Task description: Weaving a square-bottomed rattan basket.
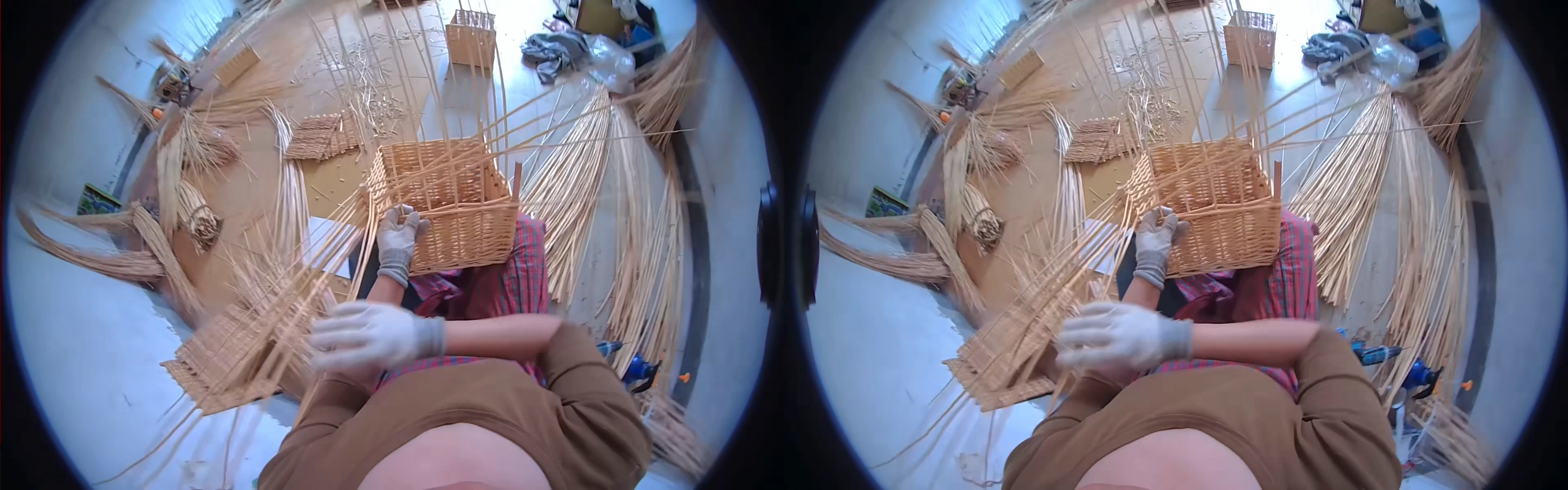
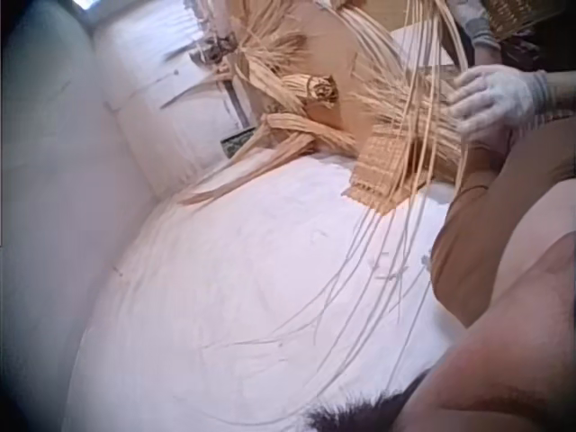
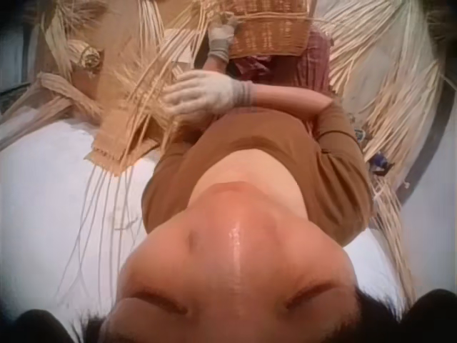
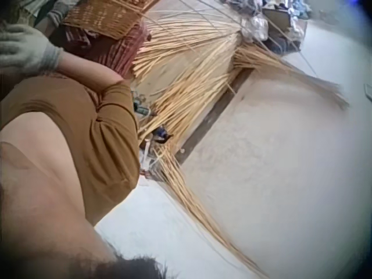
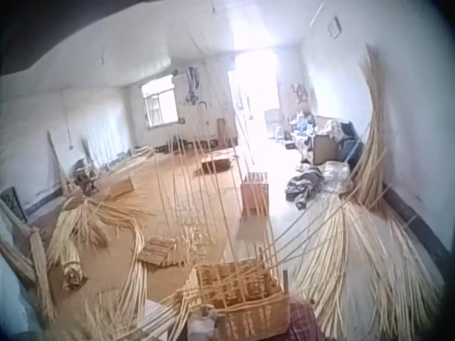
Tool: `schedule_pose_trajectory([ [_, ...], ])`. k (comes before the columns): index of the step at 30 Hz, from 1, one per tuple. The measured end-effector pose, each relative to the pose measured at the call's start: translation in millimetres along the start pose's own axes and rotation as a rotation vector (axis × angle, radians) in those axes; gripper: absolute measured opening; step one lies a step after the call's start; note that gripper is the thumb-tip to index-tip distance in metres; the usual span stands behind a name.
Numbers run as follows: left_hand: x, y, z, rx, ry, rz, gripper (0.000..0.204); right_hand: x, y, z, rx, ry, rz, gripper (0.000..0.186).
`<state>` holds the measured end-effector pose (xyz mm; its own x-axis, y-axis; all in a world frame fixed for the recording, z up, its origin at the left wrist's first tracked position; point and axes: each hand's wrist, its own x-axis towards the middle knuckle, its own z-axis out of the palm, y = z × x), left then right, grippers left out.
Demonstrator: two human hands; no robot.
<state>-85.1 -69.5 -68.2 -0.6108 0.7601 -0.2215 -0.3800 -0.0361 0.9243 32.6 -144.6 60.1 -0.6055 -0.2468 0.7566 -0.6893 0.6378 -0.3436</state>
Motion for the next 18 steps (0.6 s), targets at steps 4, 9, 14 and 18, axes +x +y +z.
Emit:
schedule_pose_trajectory([
  [4,0,-6,3,-0.305,-0.084,0.045,0.014,-61,40,-50,0.021,0.573,1.147,0.033],
  [9,1,-5,10,-0.082,0.005,-0.002,0.015,-59,141,-111,-0.195,0.383,1.320,0.040],
  [14,0,-6,9,0.131,0.046,0.066,0.015,1,216,-132,-0.091,0.788,0.761,0.047],
  [18,-1,-11,7,0.032,0.037,0.050,0.015,60,261,-154,-1.095,-0.046,0.923,0.042],
])
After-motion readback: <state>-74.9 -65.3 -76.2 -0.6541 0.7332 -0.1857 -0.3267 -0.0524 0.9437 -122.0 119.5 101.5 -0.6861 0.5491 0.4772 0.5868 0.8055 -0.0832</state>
